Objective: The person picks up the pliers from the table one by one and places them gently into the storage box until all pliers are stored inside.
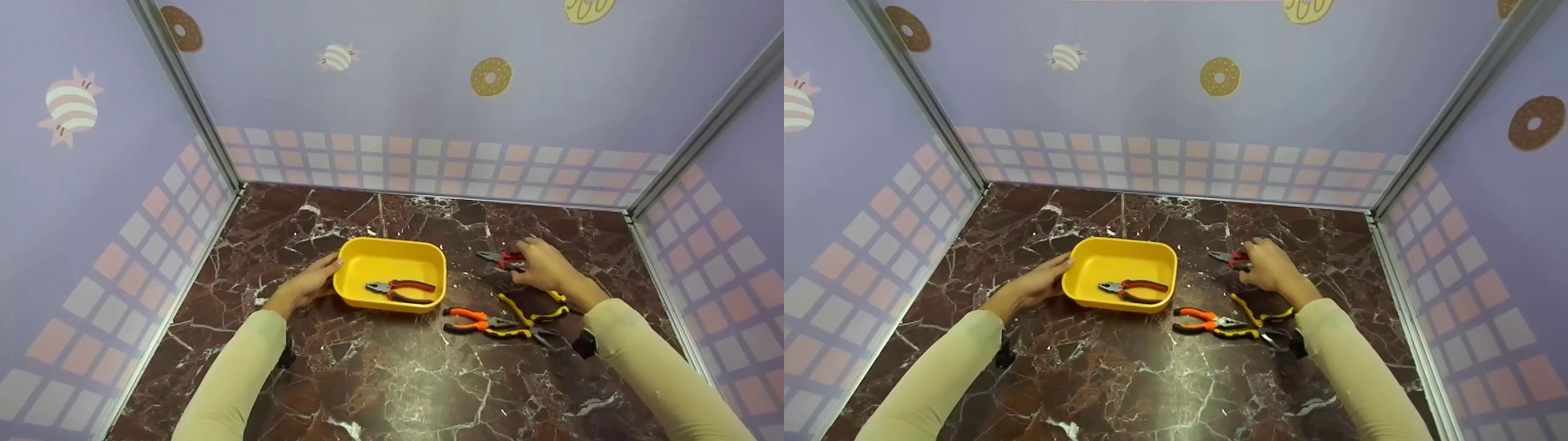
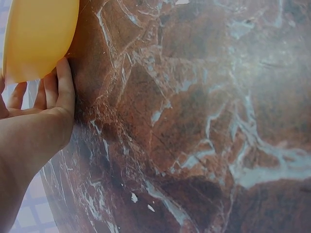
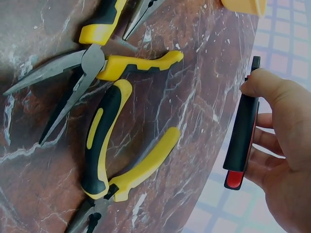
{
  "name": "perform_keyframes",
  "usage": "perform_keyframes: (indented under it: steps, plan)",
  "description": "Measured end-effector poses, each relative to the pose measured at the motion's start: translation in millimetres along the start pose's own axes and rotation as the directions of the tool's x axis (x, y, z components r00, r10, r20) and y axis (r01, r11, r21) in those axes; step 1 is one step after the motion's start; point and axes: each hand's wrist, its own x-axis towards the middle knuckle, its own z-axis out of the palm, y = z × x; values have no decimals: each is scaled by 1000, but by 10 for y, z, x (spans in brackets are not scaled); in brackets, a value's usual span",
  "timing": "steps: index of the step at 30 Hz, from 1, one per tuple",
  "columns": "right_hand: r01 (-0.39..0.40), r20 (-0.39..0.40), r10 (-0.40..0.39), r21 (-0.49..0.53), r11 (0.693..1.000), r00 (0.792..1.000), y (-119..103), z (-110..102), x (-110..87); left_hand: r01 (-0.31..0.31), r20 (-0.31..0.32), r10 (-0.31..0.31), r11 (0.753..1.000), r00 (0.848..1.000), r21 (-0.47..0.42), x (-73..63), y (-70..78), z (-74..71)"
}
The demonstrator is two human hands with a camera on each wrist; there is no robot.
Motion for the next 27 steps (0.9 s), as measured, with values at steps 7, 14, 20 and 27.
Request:
perform_keyframes:
  steps: [7,14,20,27]
  plan:
    - [33,-4,-33,5,999,999,-99,-18,67,4,16,-5,1000,1000,9,-17,10,-10]
    - [56,5,-56,-13,998,998,-178,-21,107,5,12,-5,1000,1000,-1,-29,15,-7]
    - [68,4,-68,-25,997,998,-259,-14,122,1,13,-1,1000,1000,-5,-19,17,-2]
    - [86,8,-86,-27,996,996,-369,13,137,3,10,-3,1000,1000,2,-34,16,2]
